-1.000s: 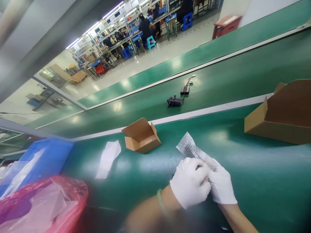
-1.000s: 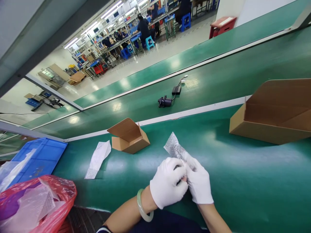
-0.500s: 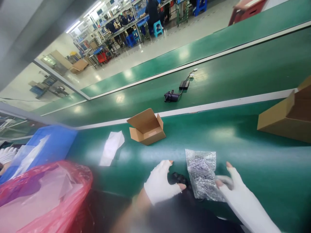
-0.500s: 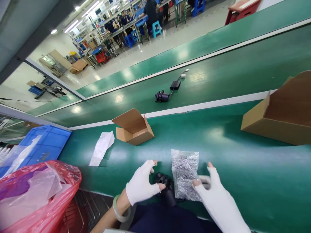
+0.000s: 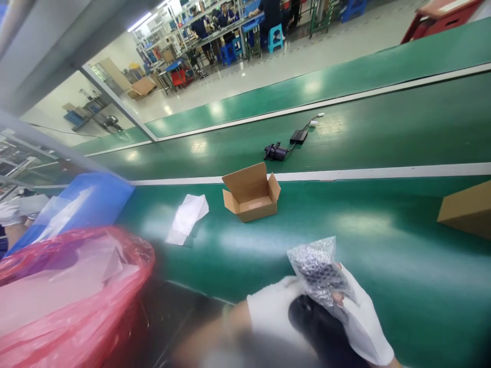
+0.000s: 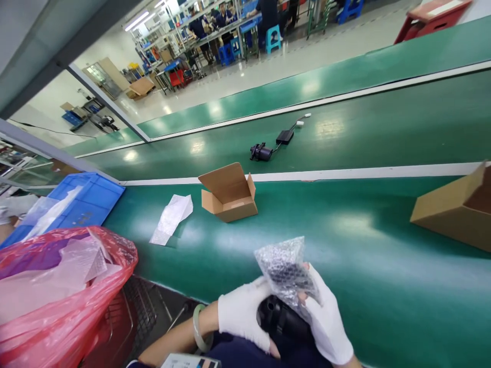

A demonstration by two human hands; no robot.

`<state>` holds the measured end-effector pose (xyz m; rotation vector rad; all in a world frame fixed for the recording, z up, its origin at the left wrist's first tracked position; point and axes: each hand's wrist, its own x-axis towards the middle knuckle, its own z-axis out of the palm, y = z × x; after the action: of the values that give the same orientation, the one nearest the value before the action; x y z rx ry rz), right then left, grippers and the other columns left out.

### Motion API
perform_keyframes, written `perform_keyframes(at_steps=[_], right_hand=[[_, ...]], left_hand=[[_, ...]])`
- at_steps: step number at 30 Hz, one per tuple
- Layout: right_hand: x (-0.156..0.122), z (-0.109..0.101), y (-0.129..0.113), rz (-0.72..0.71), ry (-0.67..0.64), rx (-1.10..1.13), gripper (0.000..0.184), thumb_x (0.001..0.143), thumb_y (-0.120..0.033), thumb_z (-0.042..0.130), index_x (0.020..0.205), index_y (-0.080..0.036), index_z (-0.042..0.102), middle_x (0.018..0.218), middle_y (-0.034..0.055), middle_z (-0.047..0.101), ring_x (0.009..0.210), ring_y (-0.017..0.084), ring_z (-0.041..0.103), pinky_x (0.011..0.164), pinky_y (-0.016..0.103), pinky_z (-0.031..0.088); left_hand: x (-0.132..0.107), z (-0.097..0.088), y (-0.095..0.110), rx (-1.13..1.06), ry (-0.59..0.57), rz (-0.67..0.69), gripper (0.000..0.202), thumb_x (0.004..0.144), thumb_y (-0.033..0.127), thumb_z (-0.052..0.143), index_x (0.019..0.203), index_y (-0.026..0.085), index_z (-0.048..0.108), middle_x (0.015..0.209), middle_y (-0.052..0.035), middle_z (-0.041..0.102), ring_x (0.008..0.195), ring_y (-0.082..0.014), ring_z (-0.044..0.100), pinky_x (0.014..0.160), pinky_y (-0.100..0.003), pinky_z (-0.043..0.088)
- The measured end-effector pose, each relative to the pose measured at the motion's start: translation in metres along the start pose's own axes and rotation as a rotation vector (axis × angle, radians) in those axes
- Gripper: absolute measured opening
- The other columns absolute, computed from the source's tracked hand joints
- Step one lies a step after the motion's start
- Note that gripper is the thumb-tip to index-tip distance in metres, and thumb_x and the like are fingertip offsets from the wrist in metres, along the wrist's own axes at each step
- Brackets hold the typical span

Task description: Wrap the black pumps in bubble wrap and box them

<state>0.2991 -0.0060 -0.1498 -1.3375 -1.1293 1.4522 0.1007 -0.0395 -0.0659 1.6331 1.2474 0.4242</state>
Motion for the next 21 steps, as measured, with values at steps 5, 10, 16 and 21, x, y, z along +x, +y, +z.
perform_keyframes(at_steps=[5,10,16,21], right_hand=[[-0.004,0.0,0.0,0.029,0.066,0.184,0.063,0.062,-0.063,0.073,0.108,-0.02,0.064,0.111,0.0159,0.068,0.104,0.041,0.062,0.084,0.048,0.055],[0.017,-0.003,-0.058,-0.343,-0.196,-0.202,0.033,0.085,-0.042,0.056,0.11,-0.022,0.066,0.111,0.0105,0.07,0.096,0.032,0.068,0.075,0.041,0.06],[0.058,0.062,-0.194,-0.988,-0.324,-0.674,0.05,0.085,-0.012,0.037,0.132,-0.023,0.051,0.119,0.008,0.063,0.108,0.024,0.061,0.088,0.035,0.053],[0.113,0.131,-0.263,-1.124,-0.326,-0.713,0.044,0.081,-0.014,0.042,0.12,-0.022,0.058,0.111,0.0054,0.064,0.102,0.024,0.062,0.09,0.038,0.05]], left_hand=[[0.006,0.013,-0.007,0.058,-0.026,-0.032,0.072,0.055,0.047,0.081,0.121,0.032,0.057,0.113,-0.0024,0.069,0.099,-0.0296,0.067,0.082,-0.038,0.055],[0.004,-0.014,-0.008,0.006,0.065,-0.062,0.069,0.052,0.052,0.081,0.112,0.022,0.062,0.103,-0.0027,0.072,0.095,-0.0266,0.069,0.087,-0.033,0.055],[0.004,-0.117,0.04,0.502,0.25,0.324,0.064,0.071,0.043,0.07,0.129,0.021,0.054,0.138,-0.0032,0.055,0.133,-0.0297,0.044,0.116,-0.04,0.033],[0.032,-0.205,0.044,0.858,0.355,0.415,0.059,0.076,0.043,0.066,0.129,0.019,0.055,0.134,-0.0055,0.058,0.133,-0.0323,0.043,0.116,-0.047,0.033]])
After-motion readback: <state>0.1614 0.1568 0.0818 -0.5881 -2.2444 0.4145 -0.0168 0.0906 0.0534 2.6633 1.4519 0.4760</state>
